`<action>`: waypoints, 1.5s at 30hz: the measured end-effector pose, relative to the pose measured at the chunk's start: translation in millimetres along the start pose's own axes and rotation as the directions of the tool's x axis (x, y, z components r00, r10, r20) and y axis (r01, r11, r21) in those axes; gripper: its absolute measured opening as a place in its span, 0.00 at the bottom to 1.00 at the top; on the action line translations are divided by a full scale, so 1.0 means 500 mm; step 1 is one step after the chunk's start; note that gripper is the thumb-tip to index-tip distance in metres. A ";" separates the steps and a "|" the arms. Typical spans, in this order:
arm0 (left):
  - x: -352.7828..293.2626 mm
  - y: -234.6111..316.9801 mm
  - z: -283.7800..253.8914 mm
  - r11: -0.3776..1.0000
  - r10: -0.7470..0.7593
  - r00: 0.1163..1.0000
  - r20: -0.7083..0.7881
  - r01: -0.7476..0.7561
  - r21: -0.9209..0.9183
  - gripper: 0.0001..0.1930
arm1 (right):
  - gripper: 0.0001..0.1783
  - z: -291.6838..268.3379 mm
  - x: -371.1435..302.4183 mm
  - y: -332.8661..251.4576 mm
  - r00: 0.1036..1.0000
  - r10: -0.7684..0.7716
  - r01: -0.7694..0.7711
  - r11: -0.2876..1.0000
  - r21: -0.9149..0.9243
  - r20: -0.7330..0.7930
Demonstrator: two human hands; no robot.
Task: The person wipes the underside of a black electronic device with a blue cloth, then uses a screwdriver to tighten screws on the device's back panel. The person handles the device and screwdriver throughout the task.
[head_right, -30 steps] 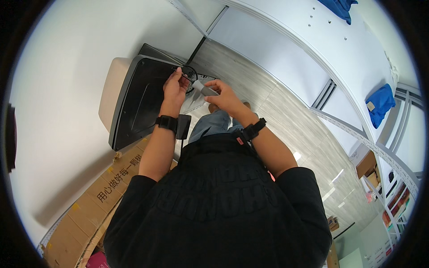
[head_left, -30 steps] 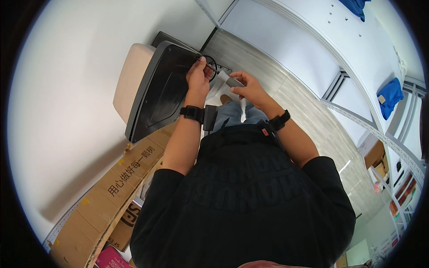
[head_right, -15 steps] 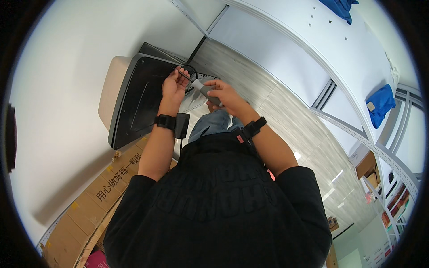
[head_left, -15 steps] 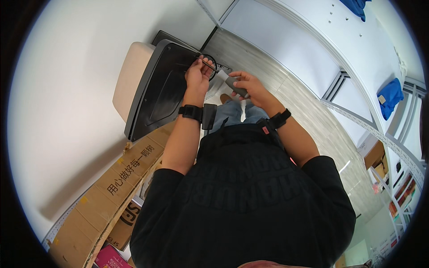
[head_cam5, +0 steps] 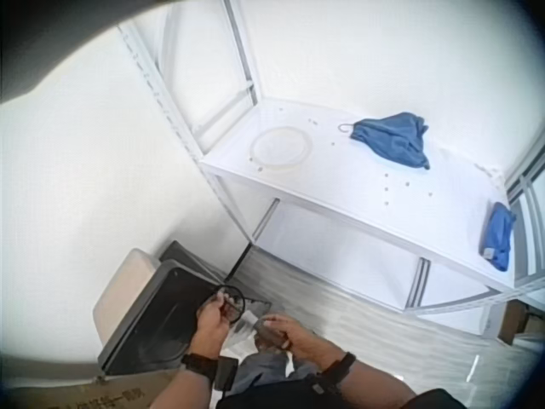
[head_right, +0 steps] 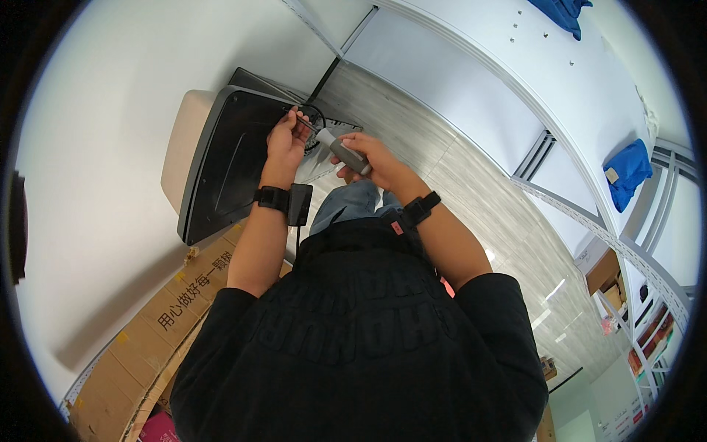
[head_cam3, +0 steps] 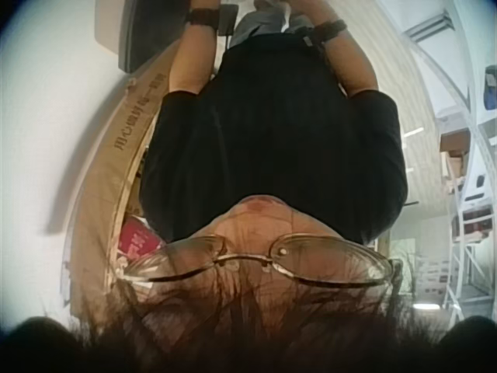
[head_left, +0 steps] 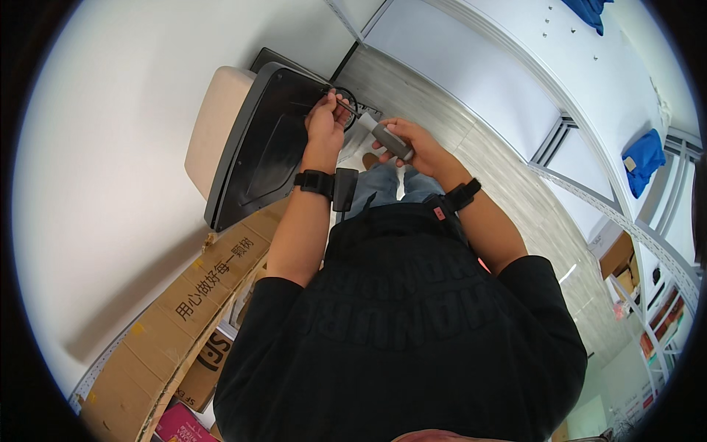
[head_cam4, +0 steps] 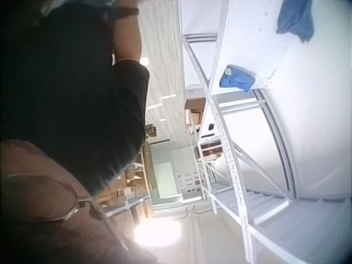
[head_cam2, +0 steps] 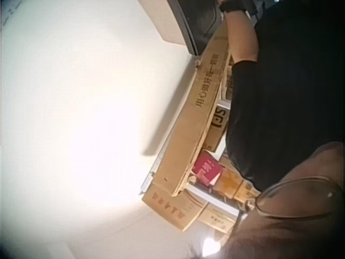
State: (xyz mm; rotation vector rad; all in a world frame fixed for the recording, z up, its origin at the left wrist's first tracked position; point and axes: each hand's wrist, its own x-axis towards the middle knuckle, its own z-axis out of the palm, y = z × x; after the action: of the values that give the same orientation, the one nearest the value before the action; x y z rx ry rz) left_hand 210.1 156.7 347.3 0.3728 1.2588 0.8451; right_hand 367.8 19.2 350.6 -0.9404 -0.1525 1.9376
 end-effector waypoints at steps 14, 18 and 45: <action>-0.001 -0.001 -0.002 0.999 0.000 1.000 0.028 -0.001 0.052 0.10 | 0.20 -0.008 0.005 0.019 0.993 -0.098 0.081 0.969 -0.235 -0.065; -0.001 -0.001 -0.003 0.999 -0.007 0.999 0.047 0.005 0.042 0.10 | 0.20 -0.007 0.003 0.018 0.992 -0.112 0.095 0.964 -0.249 -0.057; -0.057 -0.001 0.065 0.998 -0.029 0.924 0.380 0.003 0.069 0.11 | 0.17 -0.032 -0.130 -0.025 0.961 -0.205 0.176 0.971 -0.163 -0.187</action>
State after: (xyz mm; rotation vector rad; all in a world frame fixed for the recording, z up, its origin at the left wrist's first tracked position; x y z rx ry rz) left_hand 238.8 141.7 376.2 0.5524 0.9260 0.6768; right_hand 404.0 -29.6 381.0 -1.1700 -0.2591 1.6592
